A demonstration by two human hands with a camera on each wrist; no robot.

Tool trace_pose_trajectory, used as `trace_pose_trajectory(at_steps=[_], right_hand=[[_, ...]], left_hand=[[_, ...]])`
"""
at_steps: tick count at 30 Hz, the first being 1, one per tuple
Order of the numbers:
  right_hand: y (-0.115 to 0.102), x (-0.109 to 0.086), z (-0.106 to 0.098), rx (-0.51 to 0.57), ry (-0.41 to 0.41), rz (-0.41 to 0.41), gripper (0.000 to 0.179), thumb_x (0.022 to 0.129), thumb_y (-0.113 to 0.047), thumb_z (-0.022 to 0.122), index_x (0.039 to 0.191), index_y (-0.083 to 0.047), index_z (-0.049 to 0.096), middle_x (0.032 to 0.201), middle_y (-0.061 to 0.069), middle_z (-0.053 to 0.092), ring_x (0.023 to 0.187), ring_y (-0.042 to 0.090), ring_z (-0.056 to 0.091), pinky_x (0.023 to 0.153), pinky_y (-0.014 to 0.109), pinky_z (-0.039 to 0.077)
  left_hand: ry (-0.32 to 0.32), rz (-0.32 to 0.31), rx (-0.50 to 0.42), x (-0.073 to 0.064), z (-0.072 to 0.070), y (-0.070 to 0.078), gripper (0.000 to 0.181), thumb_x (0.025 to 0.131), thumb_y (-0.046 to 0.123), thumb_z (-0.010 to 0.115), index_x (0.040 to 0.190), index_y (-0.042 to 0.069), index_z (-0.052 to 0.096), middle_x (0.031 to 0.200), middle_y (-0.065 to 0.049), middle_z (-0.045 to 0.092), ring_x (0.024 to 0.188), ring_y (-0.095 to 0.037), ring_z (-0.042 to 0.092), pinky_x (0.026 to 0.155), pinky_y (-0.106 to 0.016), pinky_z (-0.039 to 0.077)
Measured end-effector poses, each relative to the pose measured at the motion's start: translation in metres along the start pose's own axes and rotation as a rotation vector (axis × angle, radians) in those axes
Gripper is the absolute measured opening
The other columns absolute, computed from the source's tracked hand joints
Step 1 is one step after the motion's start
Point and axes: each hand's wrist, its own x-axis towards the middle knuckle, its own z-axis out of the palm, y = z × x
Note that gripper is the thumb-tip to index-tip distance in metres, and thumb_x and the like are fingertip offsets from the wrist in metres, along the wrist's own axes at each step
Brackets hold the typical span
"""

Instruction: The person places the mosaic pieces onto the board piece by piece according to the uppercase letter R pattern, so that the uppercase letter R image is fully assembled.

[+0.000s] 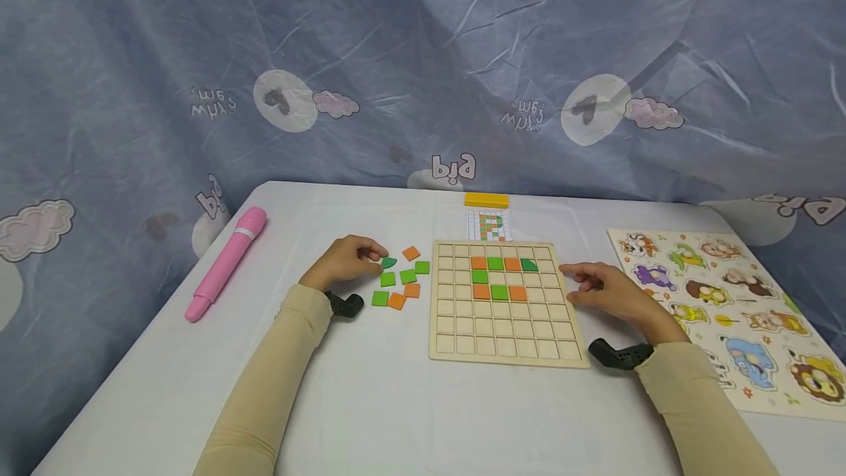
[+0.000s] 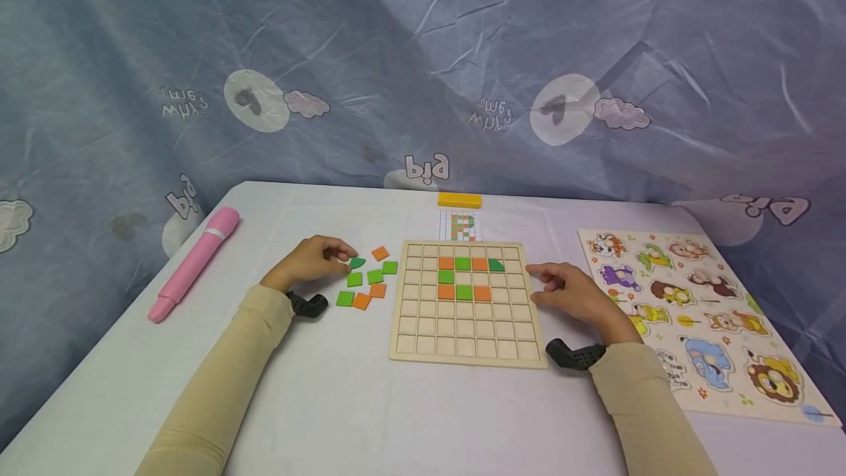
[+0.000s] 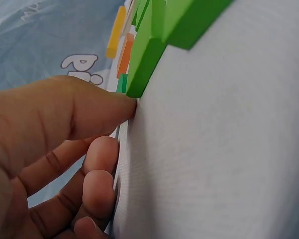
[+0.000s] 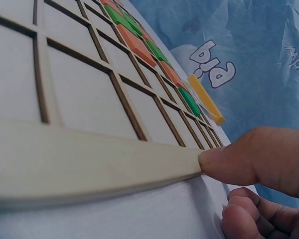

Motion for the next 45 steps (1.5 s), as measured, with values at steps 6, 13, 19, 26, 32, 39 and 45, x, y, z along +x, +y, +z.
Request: trace_pose_trajectory(at_steps=[6, 13, 19, 26, 32, 39, 45], right_hand=[[0.000, -0.001, -0.001, -0.003, 0.002, 0.002, 0.059, 0.096, -0.004, 0.078, 0.148, 0.012, 0.055, 0.121, 0.020, 0.057, 0.099, 0.023, 0.047, 0.080, 0.026, 0.040], [0.000, 0.000, 0.000, -0.002, -0.002, -0.008, 0.059, 0.096, -0.004, 0.078, 0.148, 0.012, 0.056, 0.120, 0.020, 0.057, 0.099, 0.023, 0.048, 0.081, 0.026, 0.041], [-0.001, 0.000, 0.000, 0.008, -0.005, -0.004, 0.059, 0.096, -0.005, 0.078, 0.148, 0.012, 0.056, 0.120, 0.019, 0.057, 0.099, 0.023, 0.047, 0.081, 0.026, 0.041], [-0.001, 0.000, 0.000, 0.001, 0.000, 0.008, 0.059, 0.096, -0.005, 0.078, 0.148, 0.012, 0.056, 0.120, 0.019, 0.057, 0.099, 0.023, 0.048, 0.082, 0.027, 0.041], [0.000, -0.001, 0.000, -0.004, 0.000, 0.012, 0.058, 0.097, -0.005, 0.078, 0.149, 0.011, 0.056, 0.120, 0.019, 0.057, 0.100, 0.023, 0.047, 0.082, 0.027, 0.040], [-0.003, -0.001, 0.000, 0.000, 0.001, 0.007, 0.058, 0.097, -0.005, 0.078, 0.148, 0.011, 0.056, 0.121, 0.020, 0.057, 0.100, 0.023, 0.048, 0.082, 0.027, 0.041], [-0.004, -0.002, 0.000, 0.007, 0.000, 0.012, 0.058, 0.097, -0.005, 0.077, 0.149, 0.011, 0.056, 0.121, 0.020, 0.057, 0.100, 0.023, 0.047, 0.082, 0.027, 0.041]], left_hand=[[0.014, 0.015, 0.014, 0.001, 0.000, 0.001, 0.028, 0.090, 0.018, 0.085, 0.115, 0.006, 0.081, 0.101, -0.002, 0.074, 0.087, -0.016, 0.061, 0.085, -0.031, 0.049], [0.049, 0.026, -0.013, -0.001, 0.000, 0.006, 0.026, 0.090, 0.018, 0.087, 0.112, 0.006, 0.080, 0.096, -0.002, 0.076, 0.087, -0.016, 0.065, 0.084, -0.031, 0.050], [0.070, 0.071, -0.050, -0.003, 0.005, 0.022, 0.025, 0.090, 0.019, 0.086, 0.112, 0.008, 0.080, 0.095, -0.002, 0.078, 0.087, -0.018, 0.070, 0.081, -0.033, 0.054], [0.062, 0.155, -0.095, -0.004, 0.018, 0.052, 0.025, 0.090, 0.019, 0.084, 0.112, 0.009, 0.079, 0.095, 0.000, 0.079, 0.086, -0.017, 0.070, 0.083, -0.035, 0.056], [0.003, 0.178, -0.127, -0.004, 0.034, 0.082, 0.022, 0.091, 0.017, 0.085, 0.110, 0.009, 0.079, 0.090, 0.001, 0.077, 0.080, -0.014, 0.069, 0.076, -0.028, 0.053], [-0.044, 0.163, -0.084, -0.001, 0.057, 0.115, 0.022, 0.089, 0.020, 0.087, 0.108, 0.012, 0.079, 0.087, 0.006, 0.075, 0.083, -0.012, 0.067, 0.078, -0.032, 0.052], [-0.060, 0.146, -0.077, 0.004, 0.076, 0.137, 0.023, 0.088, 0.023, 0.088, 0.108, 0.016, 0.081, 0.088, 0.008, 0.075, 0.084, -0.009, 0.067, 0.085, -0.034, 0.052]])
